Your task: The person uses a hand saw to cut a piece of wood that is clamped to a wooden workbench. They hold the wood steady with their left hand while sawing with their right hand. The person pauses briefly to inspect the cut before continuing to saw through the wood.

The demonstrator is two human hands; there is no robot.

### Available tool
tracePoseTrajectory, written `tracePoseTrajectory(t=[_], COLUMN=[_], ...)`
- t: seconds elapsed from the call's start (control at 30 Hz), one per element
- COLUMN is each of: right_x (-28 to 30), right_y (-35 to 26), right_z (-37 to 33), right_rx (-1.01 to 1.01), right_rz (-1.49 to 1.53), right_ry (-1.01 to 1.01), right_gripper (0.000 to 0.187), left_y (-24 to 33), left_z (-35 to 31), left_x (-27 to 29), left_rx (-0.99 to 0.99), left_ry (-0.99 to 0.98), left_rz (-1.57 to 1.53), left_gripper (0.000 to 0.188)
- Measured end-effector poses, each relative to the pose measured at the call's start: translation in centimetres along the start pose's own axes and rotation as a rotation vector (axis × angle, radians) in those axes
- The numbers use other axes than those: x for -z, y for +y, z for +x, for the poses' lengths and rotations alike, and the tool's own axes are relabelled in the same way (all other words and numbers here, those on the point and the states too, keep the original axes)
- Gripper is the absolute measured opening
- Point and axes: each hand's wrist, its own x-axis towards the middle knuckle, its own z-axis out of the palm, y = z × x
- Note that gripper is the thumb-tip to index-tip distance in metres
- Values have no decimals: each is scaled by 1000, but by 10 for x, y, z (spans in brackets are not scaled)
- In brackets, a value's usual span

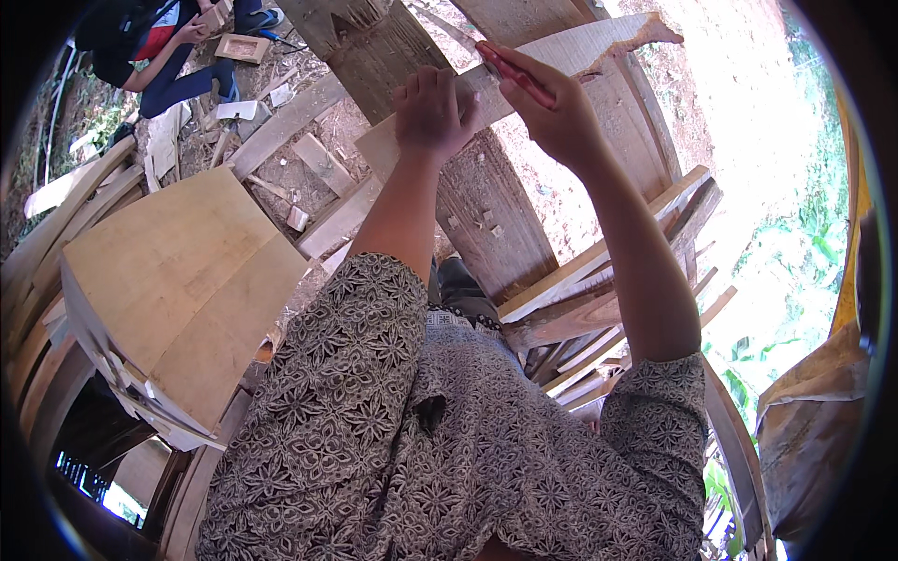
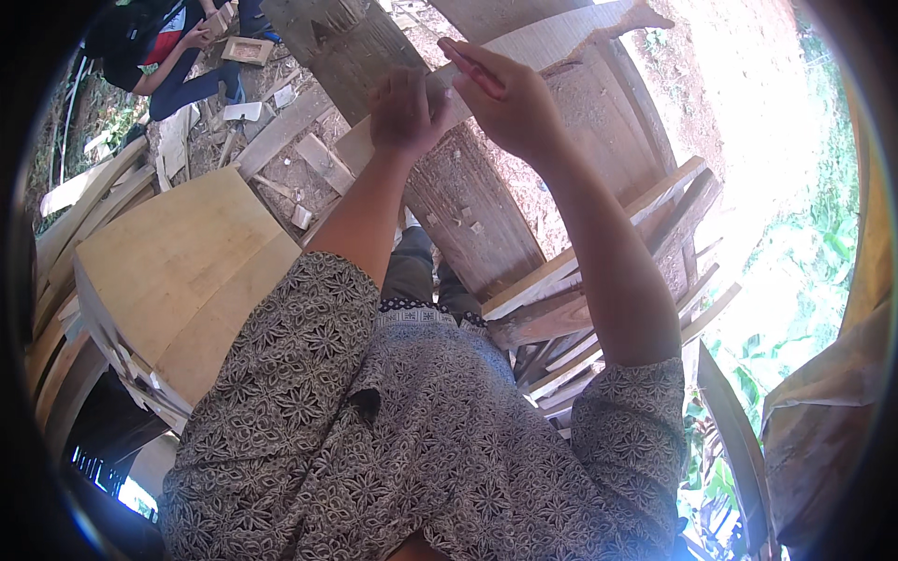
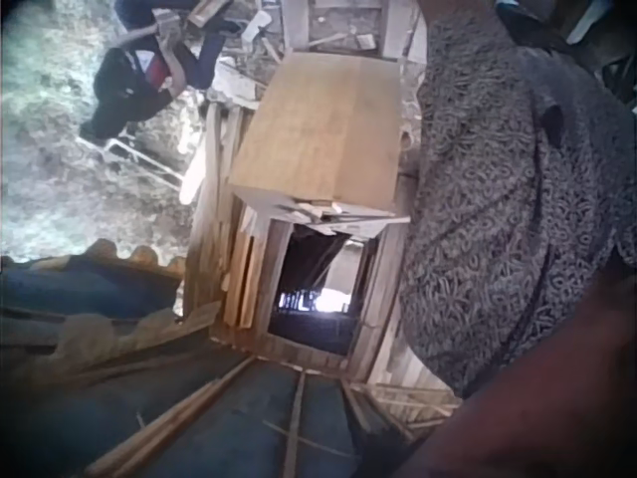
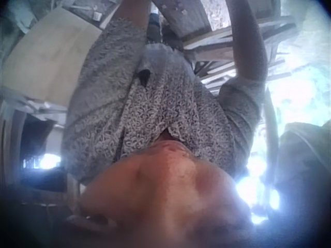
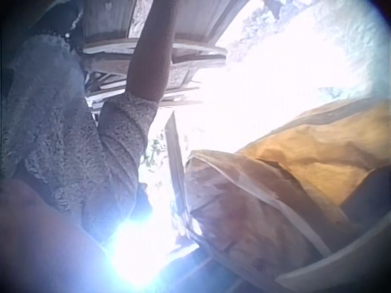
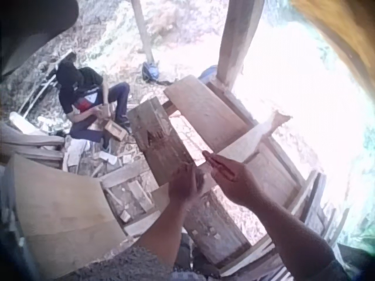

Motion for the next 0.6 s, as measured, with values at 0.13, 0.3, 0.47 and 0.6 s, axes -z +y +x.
tracePoseTrajectory(t=[0.13,0.3,0.47,0.6], right_x=[-26,-70,-82,-70], right_y=[-34,-20,-22,-53], right_z=[76,156,164,141], right_rx=[-248,-382,-431,-414], right_rz=[-170,-375,-430,-425], right_ry=[-127,-21,54,12], right_gripper=[41,39,38,33], left_y=[-4,10,7,0], left_z=[-2,8,6,6], left_x=[3,7,10,14], left_rx=[-1,-30,-15,-6], left_ry=[-17,-20,-67,-33], left_rz=[-14,-37,-19,-37], left_gripper=[41,40,40,40])
